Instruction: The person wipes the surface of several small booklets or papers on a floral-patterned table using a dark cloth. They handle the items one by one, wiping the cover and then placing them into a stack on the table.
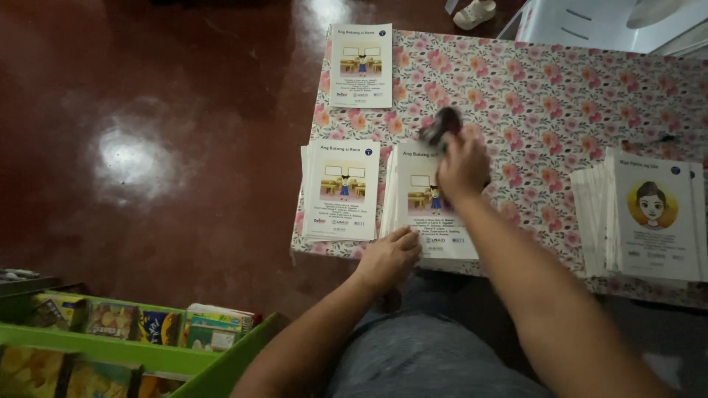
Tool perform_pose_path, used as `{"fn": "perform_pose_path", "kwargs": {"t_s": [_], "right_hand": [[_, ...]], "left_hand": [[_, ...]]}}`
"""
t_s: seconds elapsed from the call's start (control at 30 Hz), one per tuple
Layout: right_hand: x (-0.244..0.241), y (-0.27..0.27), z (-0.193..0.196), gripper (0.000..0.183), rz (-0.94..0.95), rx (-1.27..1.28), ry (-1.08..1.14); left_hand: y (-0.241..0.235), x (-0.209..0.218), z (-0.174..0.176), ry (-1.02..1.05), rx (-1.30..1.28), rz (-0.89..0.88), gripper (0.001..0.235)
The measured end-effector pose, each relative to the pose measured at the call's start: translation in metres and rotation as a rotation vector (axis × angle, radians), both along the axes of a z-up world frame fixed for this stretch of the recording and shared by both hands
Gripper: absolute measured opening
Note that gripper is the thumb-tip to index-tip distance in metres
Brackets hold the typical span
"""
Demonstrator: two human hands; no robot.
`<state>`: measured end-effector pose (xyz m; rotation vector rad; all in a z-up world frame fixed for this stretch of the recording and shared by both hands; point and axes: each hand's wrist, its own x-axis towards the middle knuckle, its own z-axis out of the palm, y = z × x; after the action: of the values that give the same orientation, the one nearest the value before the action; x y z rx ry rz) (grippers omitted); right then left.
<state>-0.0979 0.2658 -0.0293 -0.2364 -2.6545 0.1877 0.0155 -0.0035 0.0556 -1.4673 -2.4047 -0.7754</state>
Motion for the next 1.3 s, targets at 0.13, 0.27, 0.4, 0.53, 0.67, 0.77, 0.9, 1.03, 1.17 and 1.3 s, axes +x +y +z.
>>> {"fn": "perform_pose_path", "kwargs": {"t_s": [0.13, 0.27, 0.4, 0.53, 0.67, 0.77, 0.9, 1.03, 1.17, 1.3], "right_hand": [[0.073, -0.056, 0.024, 0.054, 0.313, -0.05, -0.011], [0.139, -0.086, 0.047, 0.054, 0.458, -0.07, -0.005], [0.172, -0.046, 0.024, 0.051, 0.454, -0.061, -0.013], [0.18, 0.014, -0.019, 0.044, 0.412, -0.089, 0.081], [0.184, 0.018, 0.044, 0.044, 0.287, -0.151, 0.05], [0.179, 0.015, 0.062, 0.034, 0.152, -0.39, 0.03], [0.168, 0.001, 0.111, 0.029, 0.185, -0.482, 0.138], [0.166, 0.025, 0.097, 0.033, 0.158, -0.322, 0.245], [0.16, 0.039, 0.134, 0.022, 0.163, -0.452, 0.364], [0.153, 0.054, 0.159, 0.021, 0.041, -0.445, 0.432]], "left_hand": [[-0.009, -0.003, -0.015, -0.018, 0.105, -0.073, 0.007], [-0.017, 0.003, -0.049, -0.038, 0.058, -0.024, 0.007], [-0.011, -0.001, -0.04, 0.015, 0.087, -0.054, 0.009], [-0.002, 0.001, -0.044, 0.046, 0.09, 0.005, 0.014], [0.01, 0.001, -0.046, 0.008, -0.056, -0.047, 0.029], [0.036, 0.01, -0.018, -0.073, -0.182, 0.031, 0.064], [0.045, 0.005, -0.024, -0.033, -0.261, 0.023, 0.066], [0.034, 0.004, -0.023, -0.021, -0.242, -0.09, 0.046], [0.036, -0.007, 0.025, -0.165, 0.076, -0.171, 0.019], [0.015, -0.024, 0.042, 0.053, -0.053, 0.239, 0.048]]}}
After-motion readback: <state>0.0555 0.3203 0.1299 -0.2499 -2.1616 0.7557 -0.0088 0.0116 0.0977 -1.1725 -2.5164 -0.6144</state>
